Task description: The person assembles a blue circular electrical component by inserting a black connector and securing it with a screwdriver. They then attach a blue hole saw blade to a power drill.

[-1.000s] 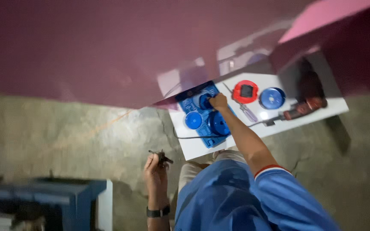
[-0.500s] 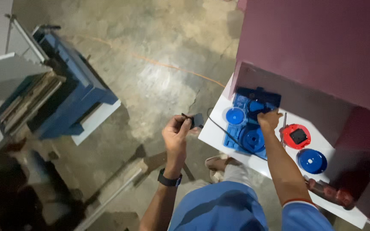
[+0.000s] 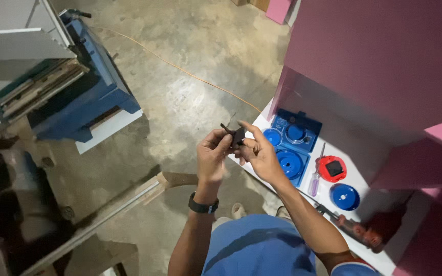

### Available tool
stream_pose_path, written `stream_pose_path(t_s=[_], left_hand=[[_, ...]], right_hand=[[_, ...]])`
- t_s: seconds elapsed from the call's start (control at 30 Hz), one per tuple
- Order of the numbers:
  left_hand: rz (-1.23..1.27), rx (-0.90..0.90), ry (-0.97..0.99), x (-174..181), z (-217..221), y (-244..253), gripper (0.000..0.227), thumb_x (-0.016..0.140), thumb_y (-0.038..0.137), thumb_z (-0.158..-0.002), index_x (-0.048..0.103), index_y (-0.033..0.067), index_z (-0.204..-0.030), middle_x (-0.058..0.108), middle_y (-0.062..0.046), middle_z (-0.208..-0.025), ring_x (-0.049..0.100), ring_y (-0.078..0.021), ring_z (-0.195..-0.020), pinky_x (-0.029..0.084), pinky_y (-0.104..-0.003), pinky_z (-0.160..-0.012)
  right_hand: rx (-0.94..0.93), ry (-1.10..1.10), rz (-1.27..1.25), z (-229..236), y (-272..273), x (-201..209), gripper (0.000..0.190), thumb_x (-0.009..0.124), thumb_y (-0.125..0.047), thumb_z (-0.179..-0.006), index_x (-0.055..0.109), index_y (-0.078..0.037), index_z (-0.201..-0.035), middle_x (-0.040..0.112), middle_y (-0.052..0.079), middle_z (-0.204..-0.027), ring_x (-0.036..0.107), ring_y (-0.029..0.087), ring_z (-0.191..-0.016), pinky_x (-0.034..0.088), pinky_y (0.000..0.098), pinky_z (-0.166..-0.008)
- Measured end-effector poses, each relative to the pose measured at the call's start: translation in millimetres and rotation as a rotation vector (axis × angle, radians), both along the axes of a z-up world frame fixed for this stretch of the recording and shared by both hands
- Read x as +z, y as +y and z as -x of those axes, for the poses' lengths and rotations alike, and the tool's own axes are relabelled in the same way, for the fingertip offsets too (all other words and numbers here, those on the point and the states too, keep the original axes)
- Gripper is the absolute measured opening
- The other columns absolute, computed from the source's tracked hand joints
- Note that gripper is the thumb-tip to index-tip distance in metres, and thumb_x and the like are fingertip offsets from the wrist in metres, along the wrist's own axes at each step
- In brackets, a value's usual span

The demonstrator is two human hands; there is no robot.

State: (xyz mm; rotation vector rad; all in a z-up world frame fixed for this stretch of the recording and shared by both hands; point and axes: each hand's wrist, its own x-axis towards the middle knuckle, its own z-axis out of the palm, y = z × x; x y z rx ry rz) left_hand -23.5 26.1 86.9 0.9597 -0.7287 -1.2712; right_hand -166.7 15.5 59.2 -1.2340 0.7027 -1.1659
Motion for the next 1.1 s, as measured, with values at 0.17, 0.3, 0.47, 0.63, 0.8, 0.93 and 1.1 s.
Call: stream_pose_path(t_s=[0.17, 0.3, 0.47, 0.63, 0.8, 0.93, 1.1], left_hand=[[-0.087, -0.002, 0.191, -18.7, 16.5, 2.1, 0.015, 0.079, 0.008, -0.089, 0.072, -0.0021, -0.097, 0.071, -0.014, -0.079, 0.073, -0.0223, -0.066, 0.064, -0.032, -0.055], [-0.122, -0.023, -0.086, -14.1, 40.0, 13.6, 0.012, 0.077, 0.005, -0.093, 0.075, -0.0050, -0.099, 0.072, -0.023, -0.081, 0.073, -0.0252, -0.070, 0.064, -0.041, -0.058], [-0.101, 0.004, -0.051, -11.4, 60.2, 19.3, 0.014, 0.076, -0.002, -0.089, 0.074, -0.0094, -0.100, 0.072, -0.022, -0.081, 0.074, -0.0260, -0.072, 0.066, -0.040, -0.062], [-0.119, 0.055, 0.021, -22.9, 61.5, 26.6, 0.016, 0.075, -0.003, -0.088, 0.073, -0.0101, -0.103, 0.071, -0.018, -0.085, 0.072, -0.0233, -0.079, 0.065, -0.043, -0.068], [-0.193, 0.187, 0.177, -34.1, 59.5, 29.9, 0.012, 0.074, -0.006, -0.085, 0.071, -0.0028, -0.096, 0.066, -0.009, -0.084, 0.071, -0.0207, -0.078, 0.065, -0.039, -0.069], [-0.207, 0.204, 0.192, -21.3, 57.1, 27.5, 0.018, 0.076, -0.002, -0.084, 0.073, -0.0006, -0.102, 0.072, -0.012, -0.095, 0.072, -0.0199, -0.082, 0.066, -0.034, -0.072], [-0.176, 0.164, 0.225, -16.9, 61.9, 26.5, 0.018, 0.075, -0.002, -0.087, 0.074, 0.0009, -0.105, 0.074, -0.016, -0.100, 0.074, -0.0234, -0.084, 0.066, -0.035, -0.074]], right_hand=[[0.047, 0.211, 0.115, 38.8, 4.0, 44.1, 0.067, 0.059, -0.009, -0.093, 0.038, -0.004, -0.156, 0.067, 0.012, -0.091, 0.067, 0.020, -0.078, 0.054, 0.0341, -0.076], [0.005, 0.460, 0.346, 68.7, -20.2, 84.6, 0.052, 0.069, -0.041, -0.095, 0.067, -0.006, -0.135, 0.068, 0.012, -0.113, 0.069, 0.026, -0.101, 0.055, 0.0396, -0.088], [-0.008, 0.594, 0.604, 66.5, -32.3, 85.3, 0.012, 0.081, -0.006, -0.083, 0.070, -0.011, -0.087, 0.061, 0.005, -0.081, 0.064, 0.032, -0.080, 0.053, 0.0409, -0.077], [0.114, 0.539, 0.516, 71.5, -21.9, 83.7, 0.007, 0.077, -0.013, -0.091, 0.073, -0.015, -0.097, 0.072, 0.003, -0.107, 0.070, 0.027, -0.096, 0.056, 0.0370, -0.084], [0.380, -0.179, -0.253, 63.9, -0.2, 22.3, 0.070, 0.051, -0.051, -0.101, 0.041, -0.003, -0.152, 0.066, 0.021, -0.117, 0.077, 0.019, -0.089, 0.068, 0.0286, -0.067], [0.455, -0.247, -0.147, 67.8, -1.6, -20.3, 0.059, 0.058, -0.012, -0.100, 0.040, 0.001, -0.155, 0.058, 0.006, -0.076, 0.055, 0.010, -0.061, 0.056, 0.0246, -0.063], [0.126, 0.200, 0.007, 77.4, -6.2, -25.5, 0.014, 0.071, -0.014, -0.095, 0.078, -0.006, -0.102, 0.070, 0.009, -0.062, 0.060, 0.010, -0.055, 0.048, 0.0234, -0.054]])
